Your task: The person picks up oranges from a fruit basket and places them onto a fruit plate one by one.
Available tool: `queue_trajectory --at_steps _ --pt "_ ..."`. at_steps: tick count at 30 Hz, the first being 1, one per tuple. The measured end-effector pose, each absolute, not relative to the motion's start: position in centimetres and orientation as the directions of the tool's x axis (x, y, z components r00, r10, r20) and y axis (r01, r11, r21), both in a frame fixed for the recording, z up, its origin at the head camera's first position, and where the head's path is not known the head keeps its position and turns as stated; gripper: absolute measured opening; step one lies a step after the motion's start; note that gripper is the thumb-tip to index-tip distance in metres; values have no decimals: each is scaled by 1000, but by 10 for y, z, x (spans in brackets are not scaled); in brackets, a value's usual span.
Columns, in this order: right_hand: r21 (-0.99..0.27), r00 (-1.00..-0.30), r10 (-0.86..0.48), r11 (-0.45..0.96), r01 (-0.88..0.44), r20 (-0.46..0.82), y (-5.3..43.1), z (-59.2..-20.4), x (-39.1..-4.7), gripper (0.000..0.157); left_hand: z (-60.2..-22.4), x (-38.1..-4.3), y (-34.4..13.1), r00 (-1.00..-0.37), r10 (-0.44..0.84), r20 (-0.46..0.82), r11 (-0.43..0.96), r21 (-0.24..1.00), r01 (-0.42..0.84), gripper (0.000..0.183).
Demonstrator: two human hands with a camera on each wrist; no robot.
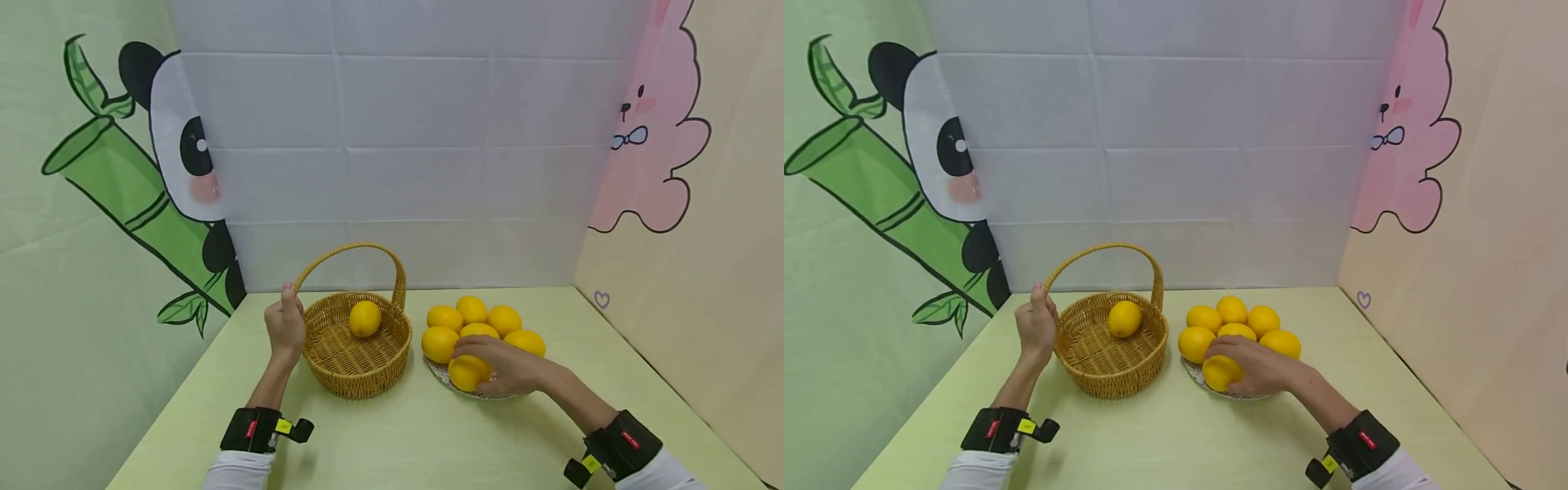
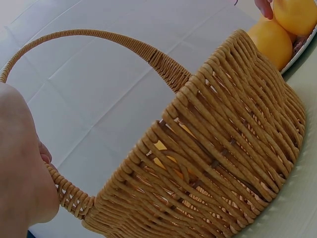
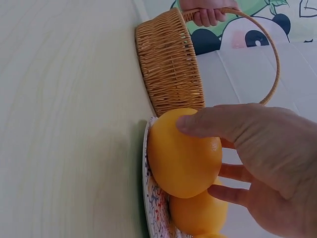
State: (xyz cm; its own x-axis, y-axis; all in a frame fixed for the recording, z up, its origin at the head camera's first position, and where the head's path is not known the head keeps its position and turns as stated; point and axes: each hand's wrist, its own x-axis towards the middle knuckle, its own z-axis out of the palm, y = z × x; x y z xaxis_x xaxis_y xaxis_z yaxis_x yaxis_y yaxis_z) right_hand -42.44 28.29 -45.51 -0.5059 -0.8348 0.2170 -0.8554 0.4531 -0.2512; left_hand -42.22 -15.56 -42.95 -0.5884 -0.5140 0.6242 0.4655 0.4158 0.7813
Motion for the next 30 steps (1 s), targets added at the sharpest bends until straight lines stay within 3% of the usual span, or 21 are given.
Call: queue_trajectory --at_steps 9,21,26,30 --pt "-220 -474 -809 421 -880 348 281 -448 -427 55 -429 -421 -156 -588 -516 623 416 782 464 68" --pt "-262 -547 -778 483 -835 309 275 -440 -424 76 -418 -407 -142 -574 -539 617 404 787 466 63" --pt "-255 -546 -780 486 -836 306 269 -436 -423 77 -406 -389 -132 -587 -525 617 405 787 465 62" --pt "-233 -525 -794 472 -850 307 260 -432 -424 78 -410 -394 -135 -585 -530 614 400 789 466 62"
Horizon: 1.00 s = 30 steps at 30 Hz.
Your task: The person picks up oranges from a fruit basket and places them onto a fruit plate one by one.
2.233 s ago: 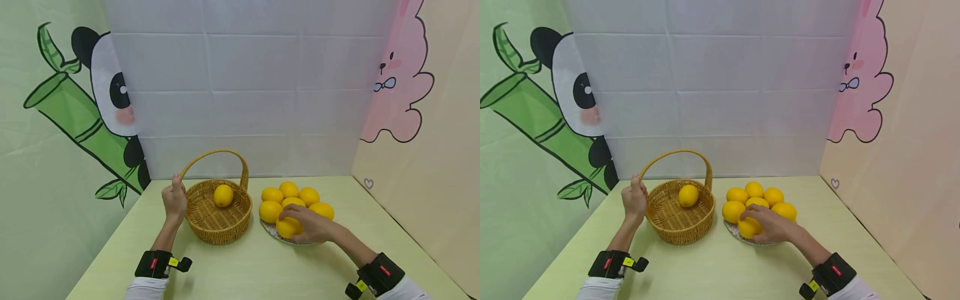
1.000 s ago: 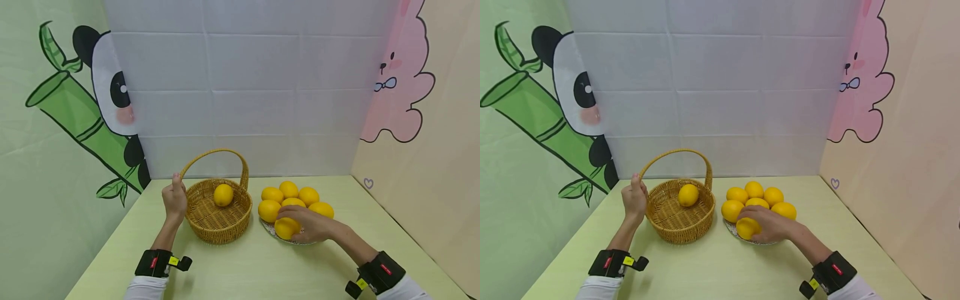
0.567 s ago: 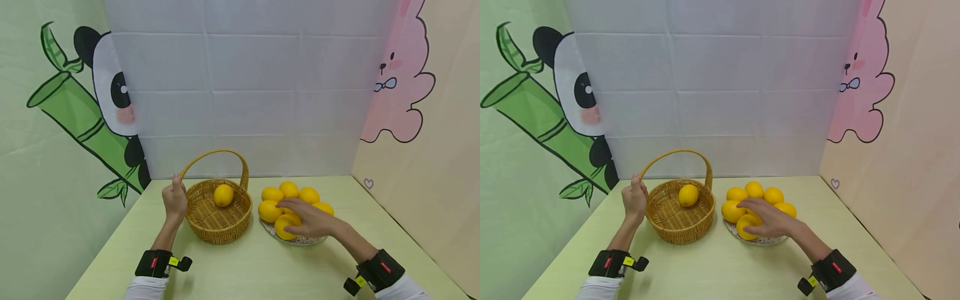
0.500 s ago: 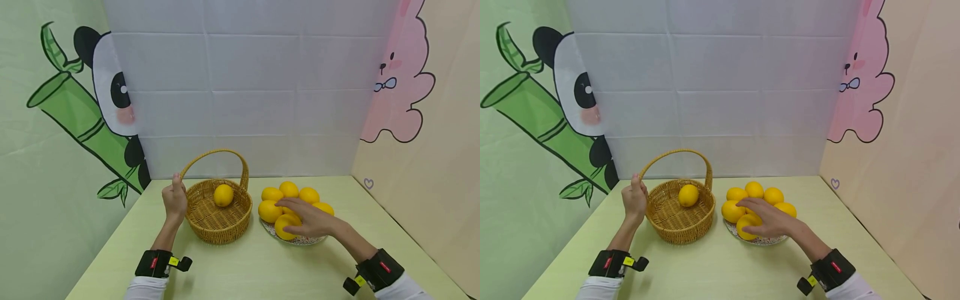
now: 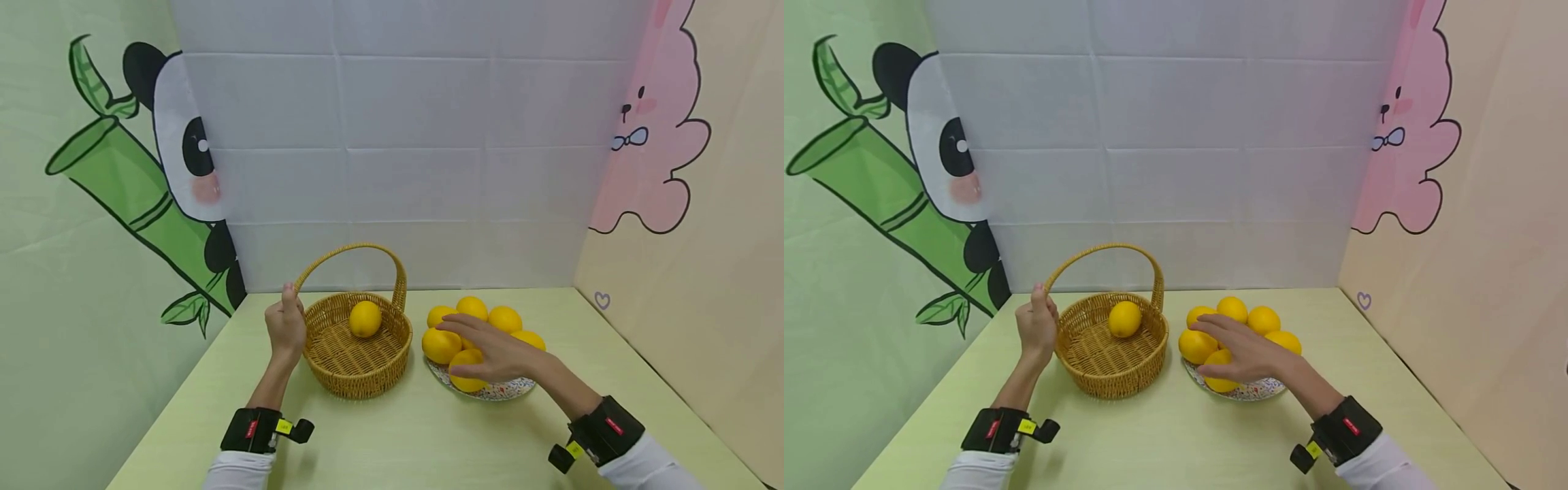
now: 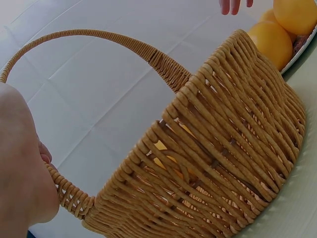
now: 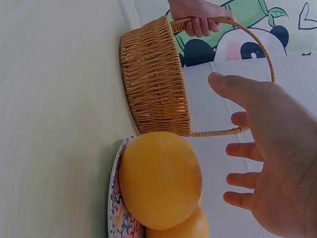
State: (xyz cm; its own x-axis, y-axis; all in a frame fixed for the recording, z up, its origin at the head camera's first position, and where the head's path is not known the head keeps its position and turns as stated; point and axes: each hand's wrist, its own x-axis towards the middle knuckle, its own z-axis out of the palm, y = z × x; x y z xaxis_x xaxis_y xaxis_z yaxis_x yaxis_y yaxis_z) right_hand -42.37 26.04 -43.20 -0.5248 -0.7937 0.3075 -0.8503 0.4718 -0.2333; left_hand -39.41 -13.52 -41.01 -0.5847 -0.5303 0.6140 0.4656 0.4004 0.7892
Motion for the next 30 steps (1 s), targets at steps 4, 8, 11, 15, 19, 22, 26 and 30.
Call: queue_trajectory --at_steps 4,8,11,15,19,22,26,30 --pt "-210 -506 -805 461 -862 310 249 -427 -425 80 -422 -410 -145 -581 -545 605 400 796 454 64" --pt "-176 -486 -816 453 -874 314 235 -424 -429 79 -429 -418 -152 -585 -532 613 407 790 458 66" --pt "-159 -475 -822 447 -880 316 225 -422 -431 78 -429 -419 -153 -586 -520 622 408 783 469 67" --pt "-168 -463 -831 431 -886 310 212 -417 -431 78 -428 -418 -152 -584 -520 623 413 782 466 68" --pt "-151 -442 -843 415 -897 308 198 -412 -434 76 -427 -418 -152 -582 -522 624 418 782 463 68" --pt "-119 -418 -855 401 -908 308 187 -409 -437 75 -426 -418 -152 -581 -523 624 415 782 465 68" --pt "-102 -388 -872 375 -921 298 174 -405 -441 74 -427 -418 -153 -581 -524 623 413 783 466 68" --pt "-92 -387 -880 377 -922 276 161 -403 -444 75 -428 -419 -154 -577 -522 628 411 779 474 68"
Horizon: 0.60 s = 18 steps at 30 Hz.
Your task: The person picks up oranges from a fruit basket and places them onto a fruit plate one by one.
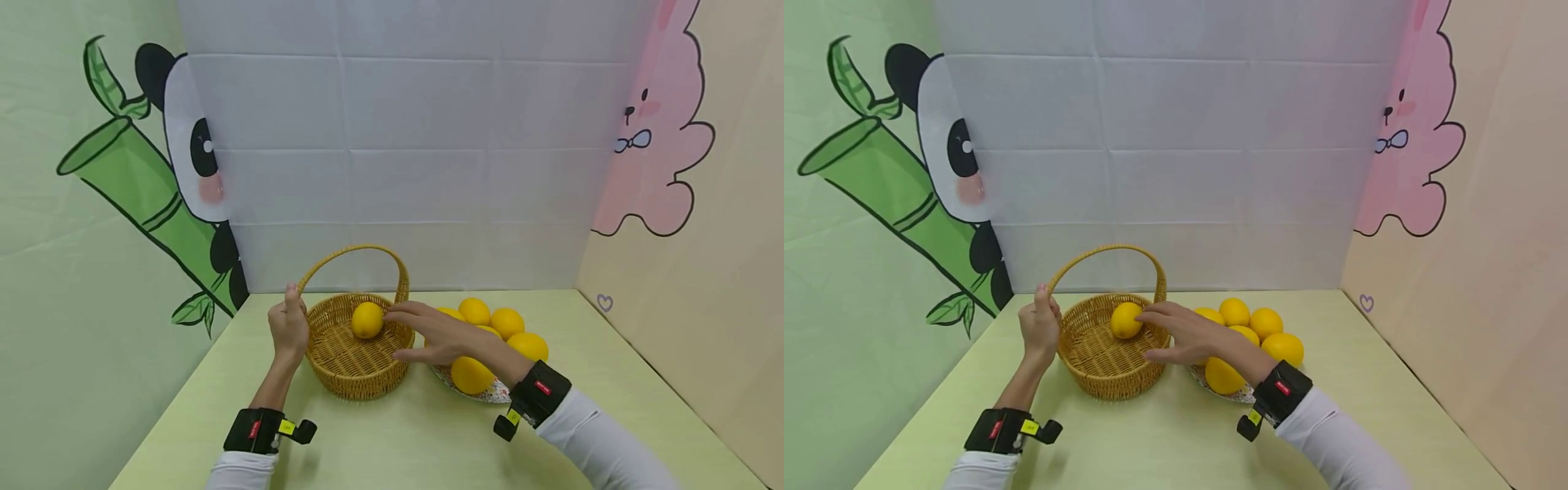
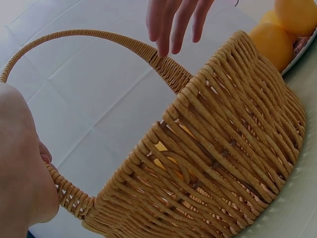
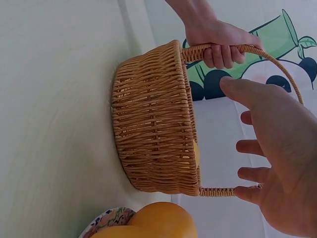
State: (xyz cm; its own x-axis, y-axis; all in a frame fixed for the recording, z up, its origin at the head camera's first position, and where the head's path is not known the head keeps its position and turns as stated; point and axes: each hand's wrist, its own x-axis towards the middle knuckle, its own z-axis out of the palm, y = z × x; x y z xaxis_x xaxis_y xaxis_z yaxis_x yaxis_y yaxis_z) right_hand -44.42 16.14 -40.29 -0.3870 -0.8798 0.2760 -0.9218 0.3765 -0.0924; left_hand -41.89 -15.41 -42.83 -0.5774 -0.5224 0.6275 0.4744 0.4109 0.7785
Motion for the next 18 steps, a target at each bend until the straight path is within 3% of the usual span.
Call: queue_trajectory --at_steps 10,18 --pt "-111 -416 -883 401 -909 219 133 -402 -459 72 -428 -421 -153 -564 -522 640 430 768 474 68" --pt "-105 -402 -898 389 -915 177 110 -402 -473 71 -429 -422 -151 -565 -525 636 432 772 467 69"
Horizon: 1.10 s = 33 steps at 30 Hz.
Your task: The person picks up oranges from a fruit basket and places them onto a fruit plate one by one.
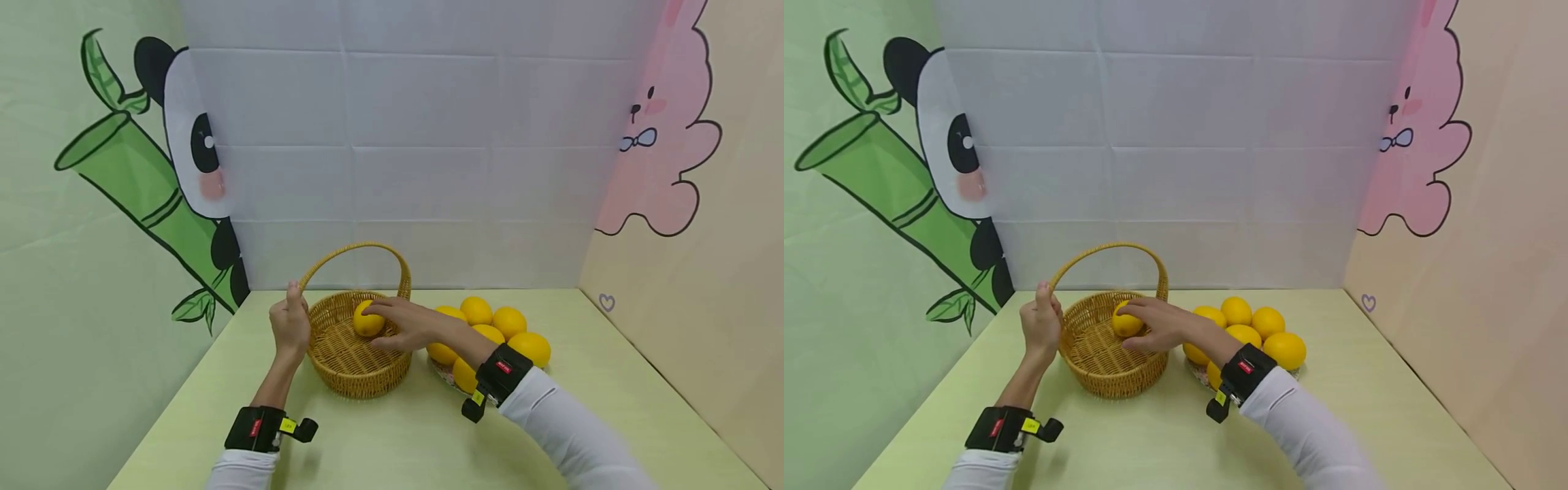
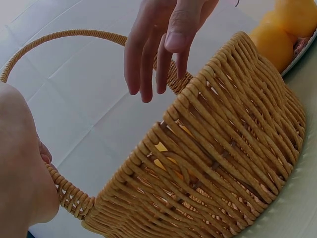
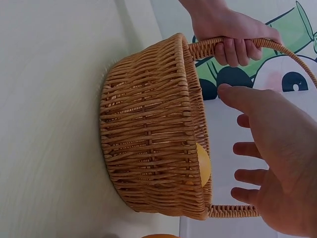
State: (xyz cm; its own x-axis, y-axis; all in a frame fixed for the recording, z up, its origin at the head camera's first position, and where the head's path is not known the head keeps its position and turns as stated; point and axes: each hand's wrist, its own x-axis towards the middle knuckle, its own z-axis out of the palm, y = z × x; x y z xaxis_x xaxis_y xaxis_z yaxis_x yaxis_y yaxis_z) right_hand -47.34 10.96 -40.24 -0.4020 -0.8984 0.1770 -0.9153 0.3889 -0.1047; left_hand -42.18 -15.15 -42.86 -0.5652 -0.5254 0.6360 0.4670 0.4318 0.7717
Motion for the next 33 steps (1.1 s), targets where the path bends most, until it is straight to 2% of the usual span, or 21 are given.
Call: queue_trajectory --at_steps 4,11,18,26,33 --pt "-117 -410 -899 395 -911 155 98 -399 -477 69 -429 -422 -151 -565 -526 636 430 771 469 69" --pt "-120 -487 -868 475 -872 102 83 -395 -481 69 -428 -421 -151 -570 -535 624 423 782 458 69" --pt "-64 -534 -844 530 -845 55 73 -395 -484 69 -429 -420 -150 -578 -528 622 416 783 462 68" --pt "-40 -550 -833 548 -835 57 65 -405 -495 66 -430 -420 -145 -574 -524 629 415 777 473 68" --pt "65 -561 -828 561 -825 24 57 -409 -510 70 -431 -428 -138 -553 -535 638 448 770 454 70"
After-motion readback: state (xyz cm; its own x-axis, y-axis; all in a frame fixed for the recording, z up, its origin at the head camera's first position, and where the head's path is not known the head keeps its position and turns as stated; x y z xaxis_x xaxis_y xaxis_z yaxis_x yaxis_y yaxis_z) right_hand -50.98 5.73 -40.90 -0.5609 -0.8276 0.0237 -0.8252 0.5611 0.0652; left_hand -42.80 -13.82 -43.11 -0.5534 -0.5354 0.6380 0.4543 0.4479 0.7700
